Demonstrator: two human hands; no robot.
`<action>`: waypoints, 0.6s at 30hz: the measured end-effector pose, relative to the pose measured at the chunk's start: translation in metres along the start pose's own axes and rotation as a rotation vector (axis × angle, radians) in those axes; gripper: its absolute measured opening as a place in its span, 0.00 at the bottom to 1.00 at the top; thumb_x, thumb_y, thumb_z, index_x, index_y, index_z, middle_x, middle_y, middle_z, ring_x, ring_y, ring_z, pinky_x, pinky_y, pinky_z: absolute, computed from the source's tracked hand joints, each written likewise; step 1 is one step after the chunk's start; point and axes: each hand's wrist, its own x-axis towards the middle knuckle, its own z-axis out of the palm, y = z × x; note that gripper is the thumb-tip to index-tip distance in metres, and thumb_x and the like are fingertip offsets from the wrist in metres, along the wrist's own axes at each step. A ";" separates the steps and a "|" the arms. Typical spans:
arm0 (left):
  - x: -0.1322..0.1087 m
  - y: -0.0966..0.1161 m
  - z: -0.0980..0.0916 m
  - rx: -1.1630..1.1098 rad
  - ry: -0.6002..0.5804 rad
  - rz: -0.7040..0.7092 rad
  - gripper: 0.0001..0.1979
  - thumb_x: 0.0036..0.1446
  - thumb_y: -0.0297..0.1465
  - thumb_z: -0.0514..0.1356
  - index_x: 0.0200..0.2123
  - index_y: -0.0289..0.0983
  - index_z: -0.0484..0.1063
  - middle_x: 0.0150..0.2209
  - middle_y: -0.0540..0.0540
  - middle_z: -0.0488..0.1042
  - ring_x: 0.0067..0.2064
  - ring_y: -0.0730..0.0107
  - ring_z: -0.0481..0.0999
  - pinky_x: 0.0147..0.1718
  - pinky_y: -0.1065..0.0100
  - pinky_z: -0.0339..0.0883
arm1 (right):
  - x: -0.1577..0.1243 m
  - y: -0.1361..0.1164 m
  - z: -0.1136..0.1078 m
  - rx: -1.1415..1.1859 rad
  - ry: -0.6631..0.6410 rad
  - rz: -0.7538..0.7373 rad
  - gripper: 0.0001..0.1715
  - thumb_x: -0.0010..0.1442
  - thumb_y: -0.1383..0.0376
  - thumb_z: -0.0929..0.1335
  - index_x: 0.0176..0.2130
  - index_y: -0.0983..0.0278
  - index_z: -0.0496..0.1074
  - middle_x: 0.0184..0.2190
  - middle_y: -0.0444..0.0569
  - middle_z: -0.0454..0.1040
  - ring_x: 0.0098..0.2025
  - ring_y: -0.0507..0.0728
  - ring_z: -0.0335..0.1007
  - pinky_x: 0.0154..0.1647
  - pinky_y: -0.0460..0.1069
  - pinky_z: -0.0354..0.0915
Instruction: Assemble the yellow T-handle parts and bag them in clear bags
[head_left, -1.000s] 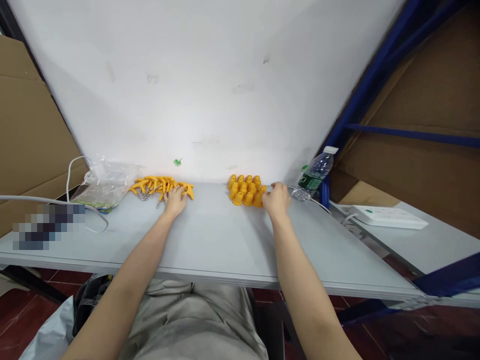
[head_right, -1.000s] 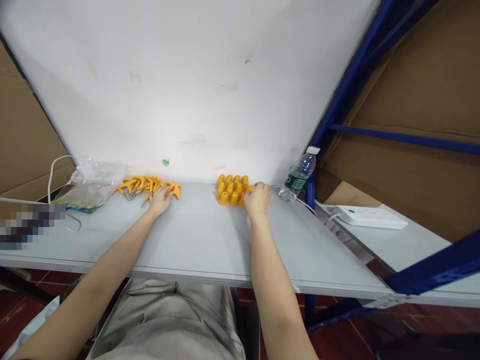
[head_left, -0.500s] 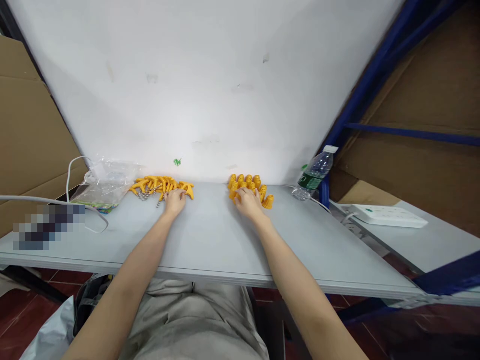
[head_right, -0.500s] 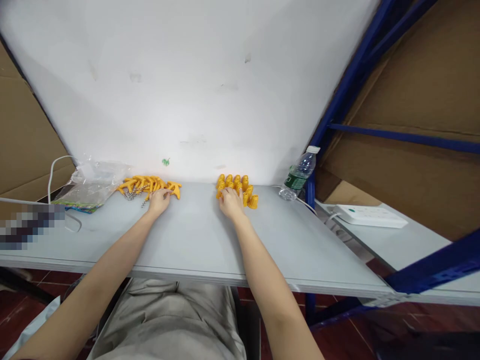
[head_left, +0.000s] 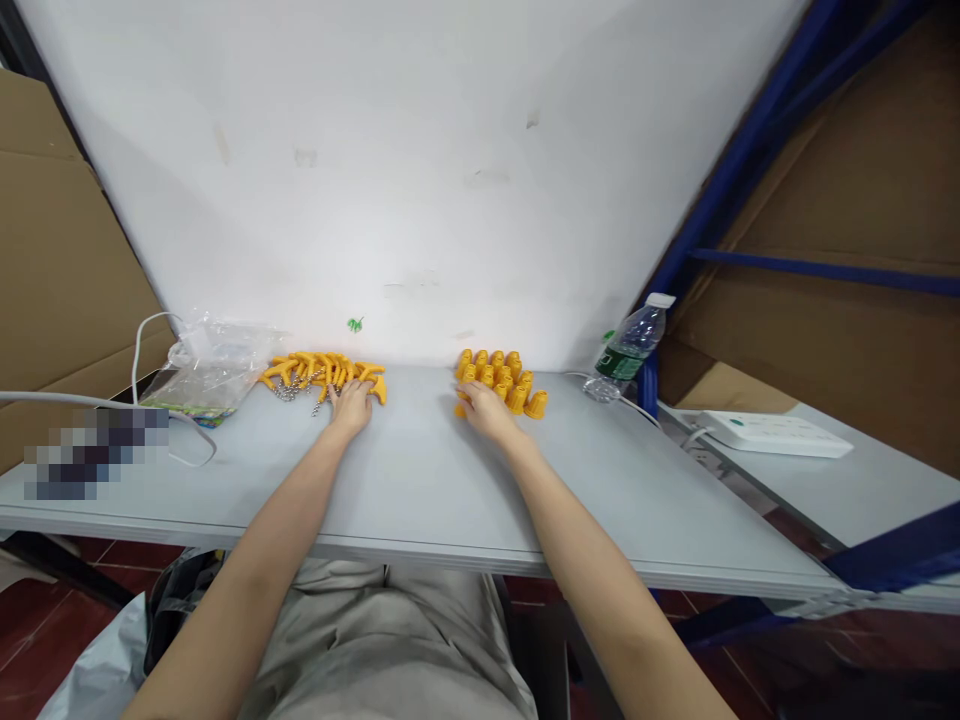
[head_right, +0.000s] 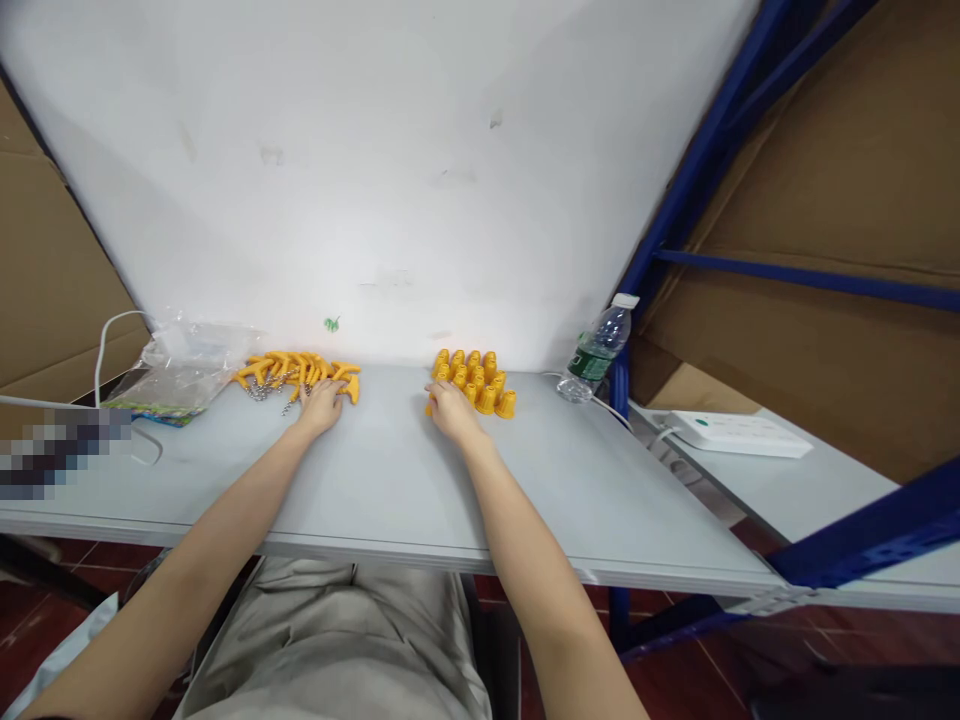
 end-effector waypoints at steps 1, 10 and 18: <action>0.000 0.000 0.000 0.004 0.002 0.001 0.24 0.58 0.24 0.51 0.56 0.42 0.70 0.57 0.42 0.72 0.63 0.55 0.62 0.66 0.40 0.38 | -0.001 -0.001 0.000 0.020 -0.009 0.006 0.20 0.61 0.74 0.59 0.48 0.63 0.71 0.50 0.57 0.74 0.53 0.62 0.69 0.54 0.58 0.62; 0.003 -0.002 0.000 0.041 0.003 0.001 0.20 0.59 0.24 0.51 0.50 0.43 0.74 0.52 0.42 0.75 0.60 0.52 0.65 0.64 0.38 0.40 | -0.003 -0.009 -0.002 0.073 -0.007 0.037 0.21 0.62 0.73 0.60 0.51 0.61 0.71 0.52 0.54 0.74 0.54 0.63 0.70 0.53 0.59 0.65; 0.003 0.001 -0.001 -0.120 0.144 -0.019 0.16 0.57 0.22 0.53 0.43 0.40 0.76 0.47 0.40 0.76 0.57 0.51 0.67 0.62 0.41 0.44 | 0.005 0.002 0.014 0.186 0.039 -0.010 0.18 0.61 0.73 0.63 0.48 0.62 0.73 0.49 0.55 0.76 0.53 0.64 0.72 0.55 0.58 0.66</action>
